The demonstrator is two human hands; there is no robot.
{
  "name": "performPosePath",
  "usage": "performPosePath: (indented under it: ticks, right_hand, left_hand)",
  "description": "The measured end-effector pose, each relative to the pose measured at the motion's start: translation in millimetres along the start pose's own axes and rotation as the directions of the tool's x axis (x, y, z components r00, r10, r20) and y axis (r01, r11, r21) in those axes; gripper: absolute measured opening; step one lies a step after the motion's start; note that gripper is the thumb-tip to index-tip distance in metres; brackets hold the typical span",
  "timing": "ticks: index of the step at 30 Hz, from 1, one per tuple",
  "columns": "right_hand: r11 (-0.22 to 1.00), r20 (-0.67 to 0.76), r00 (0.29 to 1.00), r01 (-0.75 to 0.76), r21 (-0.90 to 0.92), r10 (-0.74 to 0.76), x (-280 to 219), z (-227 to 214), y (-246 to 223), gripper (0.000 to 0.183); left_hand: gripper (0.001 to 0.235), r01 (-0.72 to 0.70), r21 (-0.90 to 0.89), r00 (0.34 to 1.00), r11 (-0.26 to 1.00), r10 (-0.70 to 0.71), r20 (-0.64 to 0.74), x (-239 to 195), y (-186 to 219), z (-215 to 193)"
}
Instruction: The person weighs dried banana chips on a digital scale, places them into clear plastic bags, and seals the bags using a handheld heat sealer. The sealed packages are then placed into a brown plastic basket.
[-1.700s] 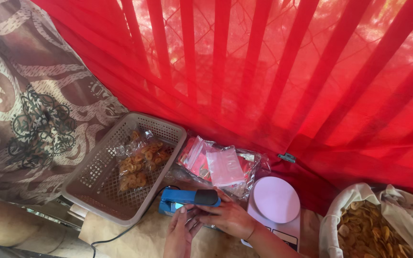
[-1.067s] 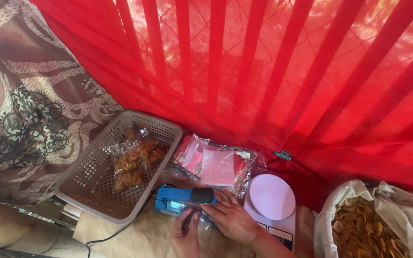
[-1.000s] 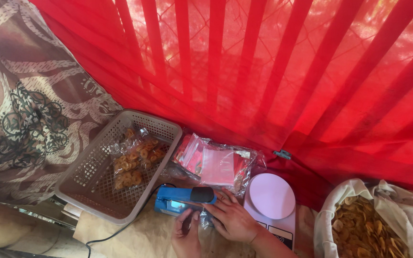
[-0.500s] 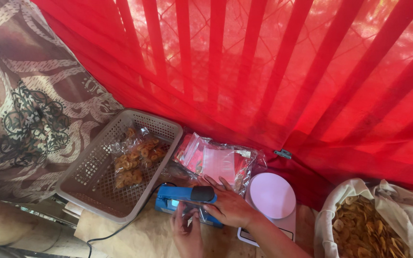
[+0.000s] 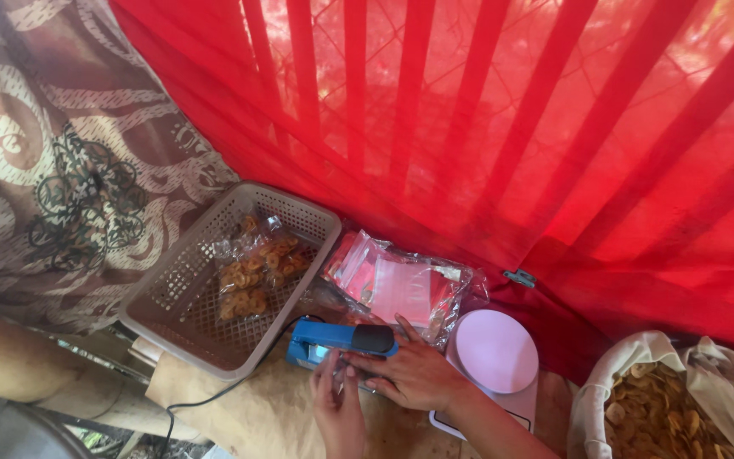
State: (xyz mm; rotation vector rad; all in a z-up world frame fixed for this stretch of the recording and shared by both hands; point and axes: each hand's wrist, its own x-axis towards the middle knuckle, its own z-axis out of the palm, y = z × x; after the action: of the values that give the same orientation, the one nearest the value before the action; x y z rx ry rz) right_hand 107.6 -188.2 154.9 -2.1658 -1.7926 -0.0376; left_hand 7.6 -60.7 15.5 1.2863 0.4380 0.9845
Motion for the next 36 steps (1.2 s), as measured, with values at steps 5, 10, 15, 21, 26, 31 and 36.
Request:
performPosePath:
  ticks: [5, 10, 15, 21, 26, 31, 36]
  right_hand:
    - [0.985, 0.005, 0.995, -0.094, 0.142, 0.095, -4.1, 8.3, 8.2, 0.054]
    - [0.994, -0.033, 0.993, -0.112, 0.0, 0.112, -9.6, 22.0, 17.6, 0.045]
    - [0.996, -0.118, 0.992, -0.058, -0.07, 0.05, -6.5, 17.5, 15.4, 0.053]
    - [0.998, -0.102, 0.993, -0.053, -0.016, 0.051, 4.7, 13.7, 14.1, 0.051]
    - [0.999, -0.015, 0.999, -0.049, 0.001, 0.049, 13.1, 17.8, 6.3, 0.059]
    - [0.998, -0.04, 0.998, -0.043, -0.051, 0.041, 11.3, 15.7, 1.9, 0.058]
    - [0.999, -0.136, 0.991, -0.011, -0.039, 0.006, 14.0, 14.3, -2.6, 0.057]
  left_hand:
    - [0.048, 0.077, 0.042, 0.995, 0.996, -0.074, -0.062, -0.7, -1.9, 0.4]
    - [0.057, 0.051, -0.042, 0.997, 0.998, -0.054, -0.063, -6.9, -10.2, 3.3]
    - [0.061, 0.035, -0.087, 0.998, 0.996, -0.039, -0.051, -6.5, -12.1, 7.9]
    - [0.067, 0.052, -0.007, 0.999, 0.999, -0.052, 0.015, -5.8, 8.0, 6.3]
    - [0.069, 0.08, 0.044, 0.996, 0.996, -0.081, 0.034, -5.3, 14.5, 1.7]
    - [0.052, 0.059, 0.051, 0.998, 0.997, -0.059, -0.003, -1.2, 10.7, -3.1]
    - [0.057, 0.033, -0.008, 0.999, 0.999, -0.033, -0.009, -0.3, 10.7, -0.1]
